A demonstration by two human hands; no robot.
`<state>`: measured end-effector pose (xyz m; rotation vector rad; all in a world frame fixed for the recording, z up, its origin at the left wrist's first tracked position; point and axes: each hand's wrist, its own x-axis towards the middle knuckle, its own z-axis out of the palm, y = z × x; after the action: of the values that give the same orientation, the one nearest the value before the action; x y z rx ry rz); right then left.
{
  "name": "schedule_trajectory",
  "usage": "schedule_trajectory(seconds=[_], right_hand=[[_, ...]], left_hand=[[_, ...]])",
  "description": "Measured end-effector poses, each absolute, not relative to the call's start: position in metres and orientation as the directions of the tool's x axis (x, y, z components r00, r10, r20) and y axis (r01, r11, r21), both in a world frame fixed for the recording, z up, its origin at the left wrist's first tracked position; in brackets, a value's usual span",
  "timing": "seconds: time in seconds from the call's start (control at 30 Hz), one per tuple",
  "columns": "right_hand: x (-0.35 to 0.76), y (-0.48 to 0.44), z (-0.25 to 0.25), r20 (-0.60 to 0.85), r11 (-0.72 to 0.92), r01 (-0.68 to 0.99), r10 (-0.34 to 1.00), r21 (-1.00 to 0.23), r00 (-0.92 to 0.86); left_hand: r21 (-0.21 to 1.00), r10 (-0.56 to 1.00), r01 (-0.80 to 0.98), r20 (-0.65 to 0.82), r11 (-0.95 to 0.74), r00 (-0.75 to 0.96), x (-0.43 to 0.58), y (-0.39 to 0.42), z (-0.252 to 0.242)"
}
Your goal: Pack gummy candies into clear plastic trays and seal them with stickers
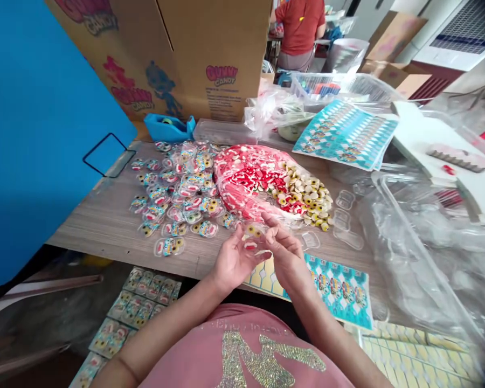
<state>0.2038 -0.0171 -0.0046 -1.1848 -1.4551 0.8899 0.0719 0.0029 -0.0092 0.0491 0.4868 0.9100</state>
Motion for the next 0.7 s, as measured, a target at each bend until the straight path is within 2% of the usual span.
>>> schedule_trajectory(seconds=[0.1,0.2,0.4,0.5,0.6,0.7], right_hand=[[0.192,-0.014,-0.023,0.089,0.098,-0.044,0.982,-0.994,0.169],[0.189,-0.014,-0.031,-0.056,-0.014,-0.202,0.977,-0.979,0.206],[0.193,-0.021,-0.041,-0.134,-0.077,-0.236,0.963,-0.969,0.233],[0.203,-0.026,-0.044,-0.072,-0.040,-0.125,0.961,-0.991,0.268],[0.214,-0.030,-0.035,0.146,0.105,0.154,0.946,-0.983,0.290],[0.220,-0.031,-0.022,0.342,0.267,0.445,0.935,-0.855,0.095]], left_hand=[[0.265,0.775,-0.743,-0.380,0.615,0.506,0.063,0.000,-0.009],[0.284,0.765,-0.724,-0.394,0.628,0.509,0.058,-0.003,-0.010],[0.323,0.725,-0.662,-0.447,0.677,0.524,0.059,-0.005,-0.015],[0.343,0.707,-0.627,-0.460,0.700,0.537,0.058,-0.006,-0.017],[0.352,0.698,-0.608,-0.450,0.712,0.557,0.059,-0.007,-0.018],[0.314,0.686,-0.617,-0.443,0.722,0.577,0.063,-0.009,-0.017]])
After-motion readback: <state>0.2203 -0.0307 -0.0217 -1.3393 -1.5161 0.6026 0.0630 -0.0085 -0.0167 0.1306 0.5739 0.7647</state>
